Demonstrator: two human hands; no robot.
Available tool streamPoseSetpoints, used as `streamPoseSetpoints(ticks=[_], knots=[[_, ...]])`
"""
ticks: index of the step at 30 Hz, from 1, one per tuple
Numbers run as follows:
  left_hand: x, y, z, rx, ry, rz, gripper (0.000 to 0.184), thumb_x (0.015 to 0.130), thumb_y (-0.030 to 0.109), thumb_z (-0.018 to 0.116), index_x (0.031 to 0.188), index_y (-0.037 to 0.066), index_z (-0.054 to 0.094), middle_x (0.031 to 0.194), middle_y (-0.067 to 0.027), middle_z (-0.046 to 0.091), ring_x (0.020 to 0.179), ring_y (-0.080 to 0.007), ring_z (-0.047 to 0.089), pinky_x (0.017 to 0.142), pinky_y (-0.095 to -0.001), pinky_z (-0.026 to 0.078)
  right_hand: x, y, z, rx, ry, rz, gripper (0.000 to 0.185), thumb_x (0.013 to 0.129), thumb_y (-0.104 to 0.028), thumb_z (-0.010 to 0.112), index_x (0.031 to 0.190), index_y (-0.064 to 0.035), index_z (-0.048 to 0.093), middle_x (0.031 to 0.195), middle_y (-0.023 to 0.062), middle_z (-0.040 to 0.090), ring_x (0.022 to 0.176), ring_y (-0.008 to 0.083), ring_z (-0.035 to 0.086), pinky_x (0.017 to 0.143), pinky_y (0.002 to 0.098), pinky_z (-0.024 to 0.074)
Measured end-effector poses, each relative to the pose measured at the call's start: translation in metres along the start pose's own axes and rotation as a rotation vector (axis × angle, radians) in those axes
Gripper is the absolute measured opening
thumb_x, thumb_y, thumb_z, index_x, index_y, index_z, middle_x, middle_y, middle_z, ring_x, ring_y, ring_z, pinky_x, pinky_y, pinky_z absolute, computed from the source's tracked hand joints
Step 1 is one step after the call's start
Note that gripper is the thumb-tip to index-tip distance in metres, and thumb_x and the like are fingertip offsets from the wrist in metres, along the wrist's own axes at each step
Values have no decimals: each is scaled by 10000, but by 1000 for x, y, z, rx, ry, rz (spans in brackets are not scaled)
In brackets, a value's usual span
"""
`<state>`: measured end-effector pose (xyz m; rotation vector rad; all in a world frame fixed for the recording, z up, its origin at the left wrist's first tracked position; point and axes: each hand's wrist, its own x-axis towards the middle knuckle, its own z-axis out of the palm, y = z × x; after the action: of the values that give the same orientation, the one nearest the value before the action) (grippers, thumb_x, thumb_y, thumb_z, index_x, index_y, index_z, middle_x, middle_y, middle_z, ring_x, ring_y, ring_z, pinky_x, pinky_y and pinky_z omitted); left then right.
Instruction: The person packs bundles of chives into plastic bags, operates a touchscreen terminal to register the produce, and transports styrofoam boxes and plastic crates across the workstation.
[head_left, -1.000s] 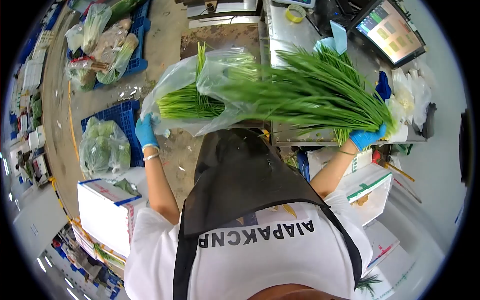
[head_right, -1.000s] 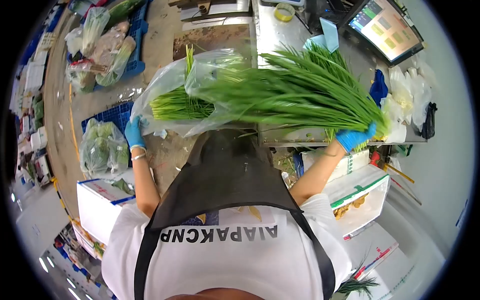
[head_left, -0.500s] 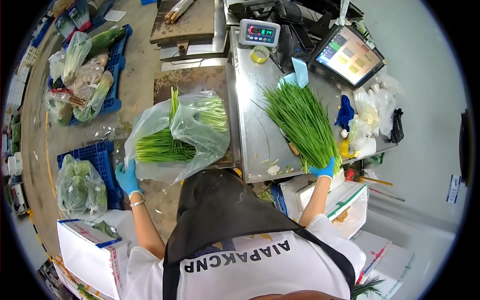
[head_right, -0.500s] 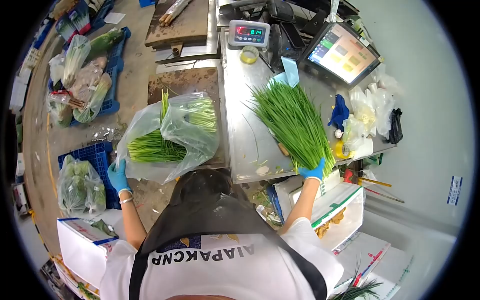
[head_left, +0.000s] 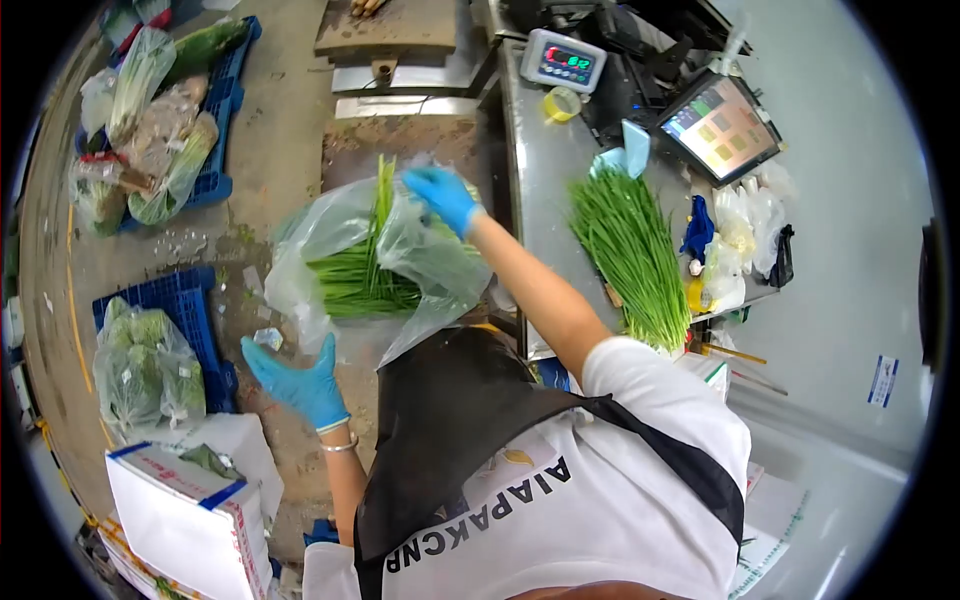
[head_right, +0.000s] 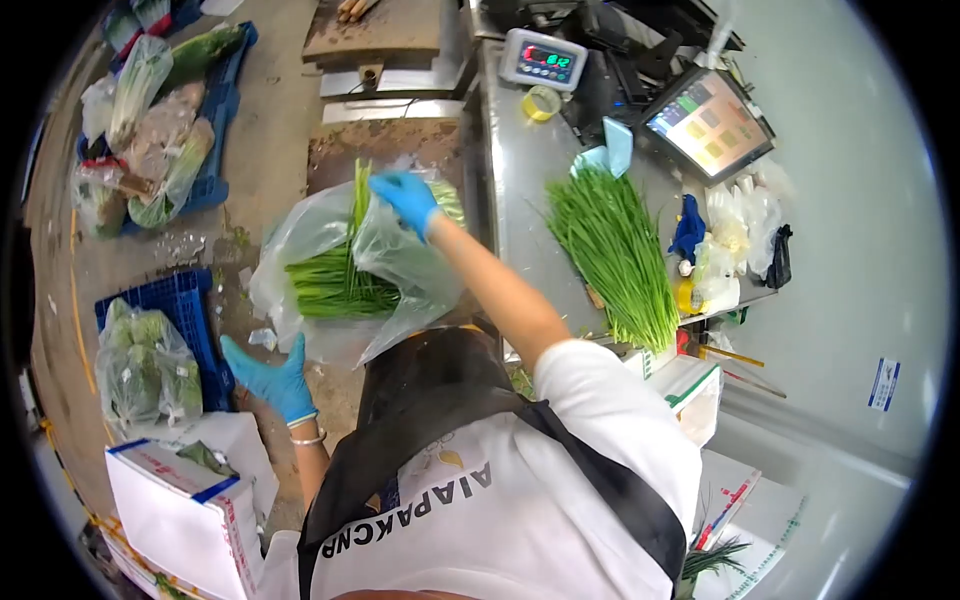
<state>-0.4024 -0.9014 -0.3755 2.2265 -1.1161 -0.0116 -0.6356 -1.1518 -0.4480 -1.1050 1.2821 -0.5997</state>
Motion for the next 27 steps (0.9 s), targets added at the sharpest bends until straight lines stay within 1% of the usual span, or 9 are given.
streamPoseSetpoints(ticks=[2, 4, 9, 12, 15, 18, 21, 25, 27], knots=[[3, -13, 8, -24, -44, 0, 1125, 573, 333, 894, 1443, -30, 280, 1450, -238, 359, 1335, -383, 354, 1102, -462, 297, 69, 6, 33, -526, 237, 40, 905, 746, -657, 664, 1281, 59, 524, 1275, 228, 568, 1141, 317, 576, 950, 390, 465], [10, -20, 14, -120, -73, -1, 1127, 570, 339, 891, 1439, -38, 282, 1450, -246, 357, 1327, -394, 363, 1103, -459, 292, 110, -12, 45, -745, -27, 298, 1062, 652, -751, 663, 1281, 89, 506, 1328, 277, 511, 1185, 341, 552, 965, 409, 456], [27, -19, 19, -134, -143, -17, 1113, 580, 332, 877, 1440, -40, 277, 1448, -270, 350, 1334, -393, 356, 1101, -456, 289, 205, 103, 86, -796, -2, 105, 941, 645, -761, 650, 1088, 70, 640, 1079, 255, 654, 1025, 367, 641, 850, 446, 502], [30, -23, 26, -159, -284, -126, 882, 677, 291, 814, 1375, -42, 390, 1327, -263, 477, 1230, -340, 472, 1042, -430, 364, 184, 106, 100, -511, 139, 251, 682, 727, -568, 712, 1060, 26, 662, 1022, 226, 680, 968, 352, 661, 804, 423, 505], [34, -70, 54, -431, -709, -662, 535, 792, 194, 696, 1242, -36, 521, 1128, -181, 587, 1035, -237, 567, 926, -353, 447, 171, 102, 111, -478, 221, 46, 360, 851, -217, 670, 1141, -11, 613, 890, 128, 672, 747, 215, 607, 693, 371, 490], [50, -104, 65, -1159, -380, -856, 289, 851, 78, 568, 1118, -30, 583, 981, -90, 592, 895, -143, 558, 836, -269, 463, 56, 29, 127, -271, 304, -343, 208, 901, -44, 555, 1096, -39, 625, 846, 117, 654, 741, 220, 621, 689, 346, 498], [82, -95, 26, -1412, -353, -738, 226, 865, 55, 551, 1065, -42, 592, 1024, -90, 596, 947, -159, 574, 893, -299, 471, -12, 14, 137, -702, 77, -883, 266, 847, 25, 561, 1083, -73, 633, 898, 116, 660, 816, 269, 644, 725, 339, 519], [82, -84, 4, -1314, -417, -554, 221, 855, -50, 539, 1069, -44, 590, 1070, -105, 593, 973, -213, 579, 881, -317, 479, -25, 22, 212, -1123, -569, -721, 246, 852, -110, 553, 1088, -97, 621, 945, 124, 661, 927, 327, 627, 816, 434, 485], [75, -83, 0, -807, -355, -51, 224, 845, -79, 539, 1052, -19, 601, 1079, -105, 591, 963, -217, 576, 851, -310, 479, 6, 62, 240, -1189, -405, -775, 258, 840, -93, 544, 1084, -100, 629, 961, 141, 663, 882, 347, 639, 757, 443, 509]])
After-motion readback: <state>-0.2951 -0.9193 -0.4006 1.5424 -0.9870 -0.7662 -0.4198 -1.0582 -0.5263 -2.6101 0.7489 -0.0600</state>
